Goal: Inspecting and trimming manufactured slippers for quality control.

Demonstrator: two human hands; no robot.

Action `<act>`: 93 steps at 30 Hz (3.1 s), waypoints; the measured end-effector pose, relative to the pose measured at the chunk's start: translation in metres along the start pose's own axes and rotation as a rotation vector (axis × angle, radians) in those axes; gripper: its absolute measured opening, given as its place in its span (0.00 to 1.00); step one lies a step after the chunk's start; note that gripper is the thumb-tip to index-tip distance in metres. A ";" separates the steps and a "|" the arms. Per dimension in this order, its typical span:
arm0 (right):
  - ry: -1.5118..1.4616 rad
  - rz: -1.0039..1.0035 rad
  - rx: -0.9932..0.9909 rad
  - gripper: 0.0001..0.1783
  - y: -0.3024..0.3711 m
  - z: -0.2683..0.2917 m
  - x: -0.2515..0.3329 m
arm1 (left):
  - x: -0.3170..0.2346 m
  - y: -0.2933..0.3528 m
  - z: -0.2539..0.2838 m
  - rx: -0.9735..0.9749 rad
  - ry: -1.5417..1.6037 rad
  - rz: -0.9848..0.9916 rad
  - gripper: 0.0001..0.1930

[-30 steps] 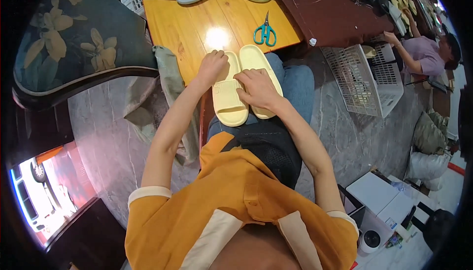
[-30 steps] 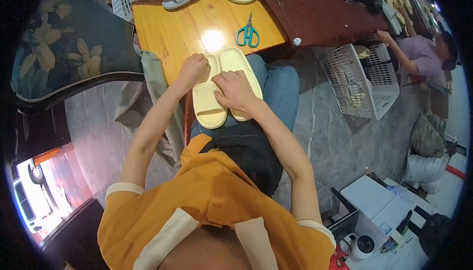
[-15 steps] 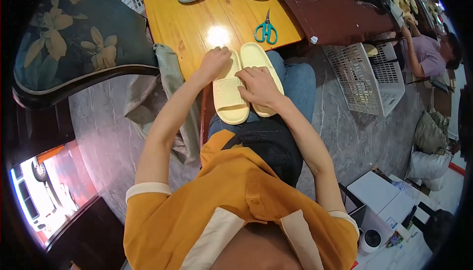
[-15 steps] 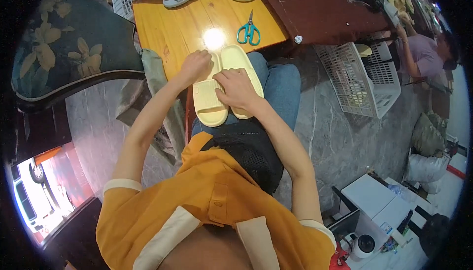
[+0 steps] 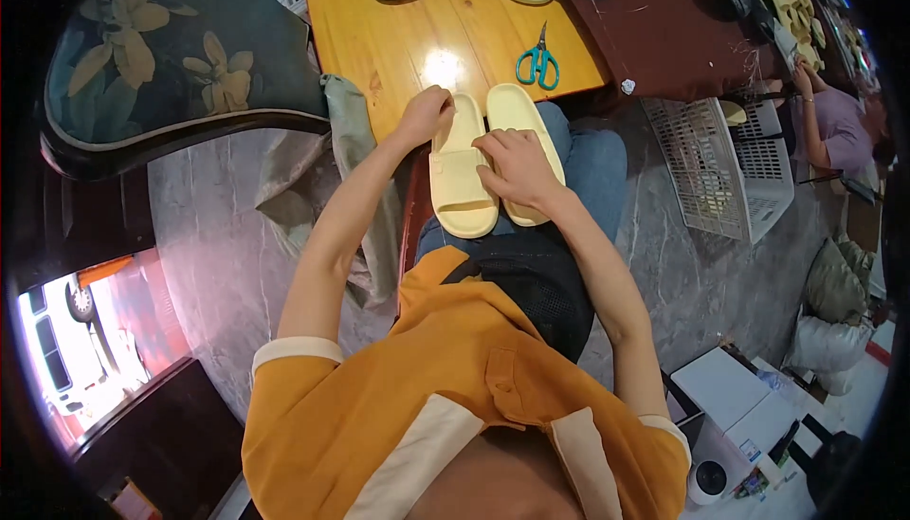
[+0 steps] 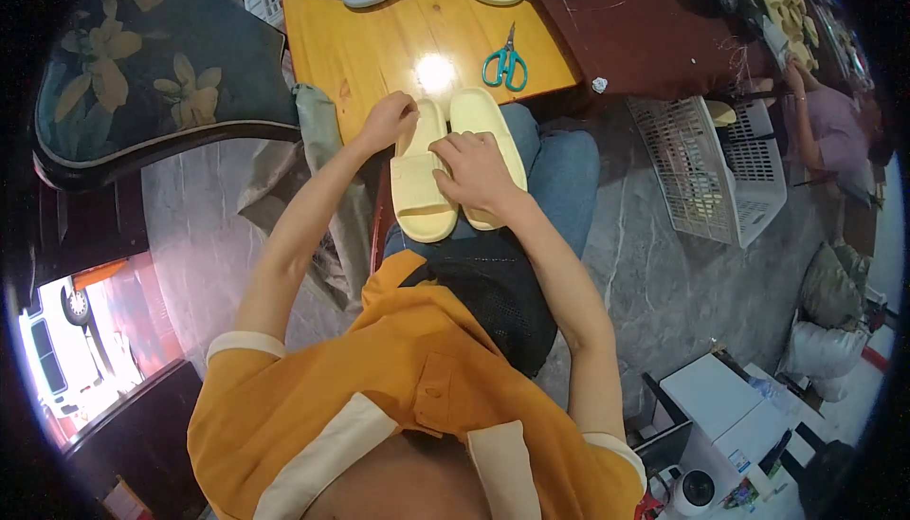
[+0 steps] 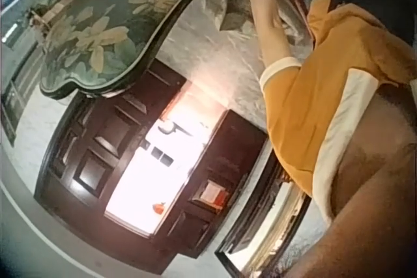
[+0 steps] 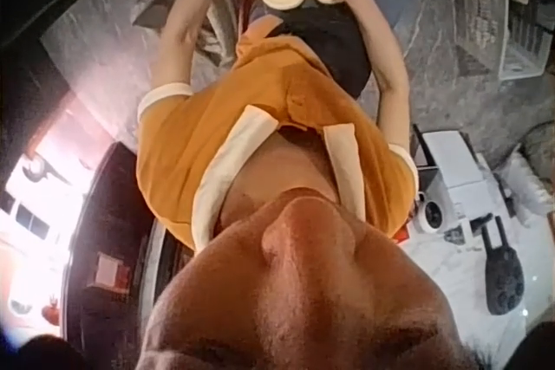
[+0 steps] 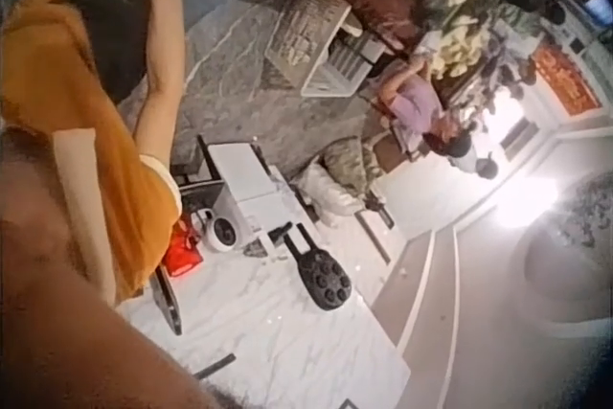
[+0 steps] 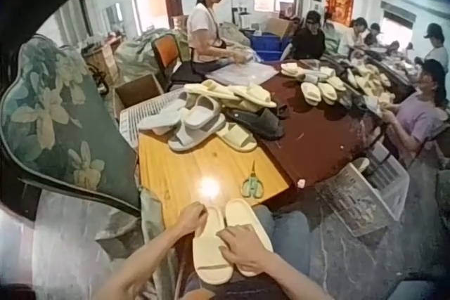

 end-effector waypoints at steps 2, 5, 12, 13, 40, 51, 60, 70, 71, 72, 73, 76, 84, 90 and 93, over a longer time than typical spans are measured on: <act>0.000 0.001 -0.004 0.17 0.000 0.000 0.000 | 0.004 0.002 0.000 -0.002 0.021 0.030 0.09; 0.028 -0.001 -0.003 0.18 -0.001 0.000 -0.001 | 0.011 0.004 0.006 -0.062 0.122 0.048 0.10; -0.007 -0.005 0.011 0.18 -0.001 -0.002 -0.003 | 0.014 0.028 0.024 -0.125 0.134 0.069 0.09; -0.001 -0.016 0.015 0.18 0.000 0.000 -0.003 | 0.006 0.030 0.024 -0.162 0.112 0.087 0.07; -0.449 -0.234 -0.060 0.10 -0.004 0.005 -0.014 | -0.083 0.124 0.036 -0.310 0.179 0.164 0.13; -0.401 -0.078 -0.377 0.11 -0.014 0.028 0.017 | -0.126 0.052 0.031 -0.043 0.511 0.137 0.13; 0.111 -0.097 -0.073 0.36 0.003 -0.001 0.002 | -0.045 0.169 0.100 -0.703 0.561 0.440 0.20; -0.066 -0.219 0.028 0.50 0.062 0.035 -0.006 | 0.159 0.393 0.078 -0.448 -0.073 1.068 0.40; -0.093 -0.292 0.029 0.53 0.073 0.032 -0.013 | 0.156 0.389 0.071 -0.445 -0.061 1.064 0.40; -0.052 -0.312 0.015 0.54 0.087 0.026 -0.023 | 0.147 0.375 0.064 -0.465 -0.212 1.025 0.40; -0.134 -0.393 0.023 0.54 0.098 0.022 -0.030 | 0.132 0.358 0.059 -0.482 -0.361 0.979 0.41; -0.492 -0.699 -0.006 0.50 0.117 0.023 -0.028 | 0.071 0.286 0.069 -0.404 -0.143 0.806 0.34; -0.970 -0.873 -0.382 0.23 0.120 0.007 -0.046 | -0.114 0.168 0.026 0.088 0.643 0.659 0.48; -0.778 -0.767 -0.807 0.19 0.134 0.070 -0.053 | -0.119 0.149 0.010 -0.325 0.922 0.540 0.24; -0.669 -0.690 -0.752 0.18 0.140 0.110 -0.053 | -0.118 0.136 0.042 -0.372 0.713 0.470 0.17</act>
Point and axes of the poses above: each hand's wrist, its own y-axis away from the middle knuckle, its own z-axis out of the back of the hand, x = y × z, the point moved 1 cm from there along -y, towards the middle knuckle, and after that the axes turned 1 degree about -z, right-handed, at the moved point
